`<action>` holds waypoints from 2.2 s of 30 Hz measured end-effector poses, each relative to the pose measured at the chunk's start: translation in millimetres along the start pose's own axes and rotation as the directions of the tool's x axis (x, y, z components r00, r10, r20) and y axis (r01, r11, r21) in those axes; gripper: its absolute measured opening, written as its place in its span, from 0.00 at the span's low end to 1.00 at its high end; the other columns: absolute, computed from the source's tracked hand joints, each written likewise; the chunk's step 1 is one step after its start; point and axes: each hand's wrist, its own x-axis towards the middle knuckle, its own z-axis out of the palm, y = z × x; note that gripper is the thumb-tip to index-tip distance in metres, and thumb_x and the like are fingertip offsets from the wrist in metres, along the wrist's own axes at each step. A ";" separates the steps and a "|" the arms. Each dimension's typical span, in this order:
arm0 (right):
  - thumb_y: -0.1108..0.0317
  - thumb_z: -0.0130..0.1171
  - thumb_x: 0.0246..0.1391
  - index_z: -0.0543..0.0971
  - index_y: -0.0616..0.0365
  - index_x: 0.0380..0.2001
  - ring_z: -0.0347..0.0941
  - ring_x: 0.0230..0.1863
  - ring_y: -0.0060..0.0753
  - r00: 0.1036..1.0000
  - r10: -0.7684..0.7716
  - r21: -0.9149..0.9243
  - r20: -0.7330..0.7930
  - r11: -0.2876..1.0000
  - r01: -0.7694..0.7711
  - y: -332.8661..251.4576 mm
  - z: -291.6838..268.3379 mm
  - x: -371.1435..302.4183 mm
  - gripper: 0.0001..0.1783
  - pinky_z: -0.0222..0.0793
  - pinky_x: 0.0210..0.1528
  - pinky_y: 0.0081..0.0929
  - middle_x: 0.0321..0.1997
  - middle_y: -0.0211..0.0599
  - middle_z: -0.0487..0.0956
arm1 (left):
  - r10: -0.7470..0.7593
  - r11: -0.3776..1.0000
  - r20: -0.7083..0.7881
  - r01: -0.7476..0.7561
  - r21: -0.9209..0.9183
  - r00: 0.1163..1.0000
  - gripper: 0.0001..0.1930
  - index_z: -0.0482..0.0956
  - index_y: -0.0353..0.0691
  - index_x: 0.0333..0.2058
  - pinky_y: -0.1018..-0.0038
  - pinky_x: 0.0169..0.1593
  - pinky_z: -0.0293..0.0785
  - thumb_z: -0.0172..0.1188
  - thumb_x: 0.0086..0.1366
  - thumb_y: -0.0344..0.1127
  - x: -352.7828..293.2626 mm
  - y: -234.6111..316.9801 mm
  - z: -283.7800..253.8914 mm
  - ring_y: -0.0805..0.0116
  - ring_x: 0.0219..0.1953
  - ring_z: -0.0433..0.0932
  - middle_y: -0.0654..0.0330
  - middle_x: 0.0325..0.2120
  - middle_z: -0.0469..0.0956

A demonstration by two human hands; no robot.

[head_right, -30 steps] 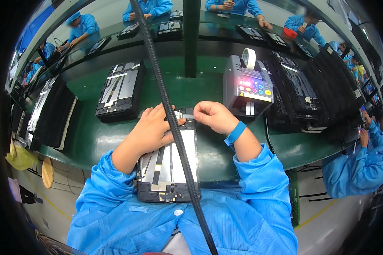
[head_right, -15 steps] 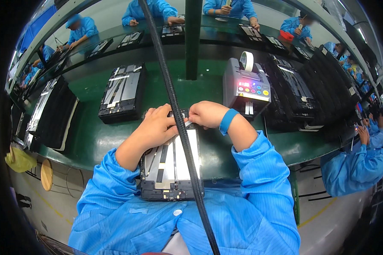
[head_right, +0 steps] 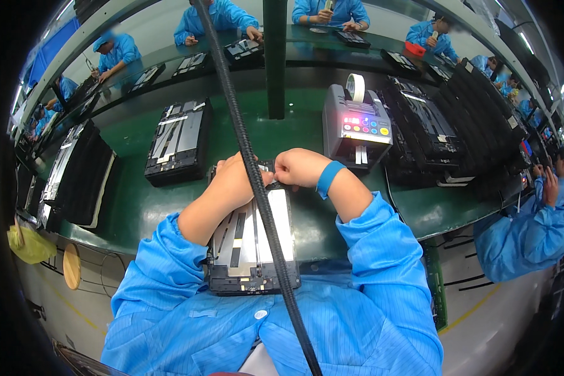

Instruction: The person assembles electronic components on a factory line, using a white plastic tool to press and secure parts on a rectangular device. They repeatedly handle the device, applying pressure to specific areas, and move the finished units to a stack on the table.

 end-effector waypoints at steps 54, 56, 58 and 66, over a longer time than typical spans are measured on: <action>0.63 0.53 0.54 0.38 0.69 0.68 0.47 0.71 0.37 0.859 -0.084 0.718 -0.505 0.512 0.472 -94.5 70.8 -64.0 0.48 0.41 0.70 0.30 0.71 0.48 0.51 | 0.196 0.458 -0.328 -0.382 -0.803 0.924 0.53 0.37 0.27 0.66 0.65 0.68 0.47 0.52 0.61 0.63 -112.2 -50.5 -40.2 0.56 0.68 0.51 0.45 0.67 0.47; 0.67 0.50 0.52 0.40 0.70 0.68 0.48 0.71 0.37 0.847 -0.197 0.633 -0.493 0.587 0.505 -93.6 49.3 -26.5 0.46 0.41 0.70 0.29 0.71 0.49 0.52 | 0.240 0.506 -0.385 -0.453 -0.734 0.891 0.48 0.38 0.25 0.66 0.68 0.68 0.44 0.51 0.65 0.57 -88.5 -72.1 -71.5 0.59 0.68 0.50 0.45 0.66 0.48; 0.71 0.49 0.52 0.36 0.73 0.67 0.47 0.71 0.36 0.914 -0.131 0.783 -0.383 0.479 0.397 -116.2 28.7 3.8 0.46 0.40 0.70 0.28 0.71 0.50 0.50 | 0.146 0.473 -0.400 -0.419 -0.775 0.905 0.42 0.43 0.29 0.66 0.68 0.67 0.50 0.48 0.68 0.56 -63.4 -92.3 -97.3 0.61 0.66 0.56 0.47 0.65 0.54; 0.73 0.62 0.42 0.34 0.73 0.67 0.55 0.67 0.42 0.962 -0.022 0.733 -0.271 0.643 0.221 -103.2 40.3 136.1 0.58 0.47 0.67 0.25 0.68 0.59 0.55 | -0.048 0.380 -0.282 -0.244 -0.892 0.958 0.40 0.47 0.31 0.66 0.70 0.66 0.51 0.36 0.70 0.61 -4.9 -199.0 -127.5 0.61 0.65 0.57 0.49 0.65 0.55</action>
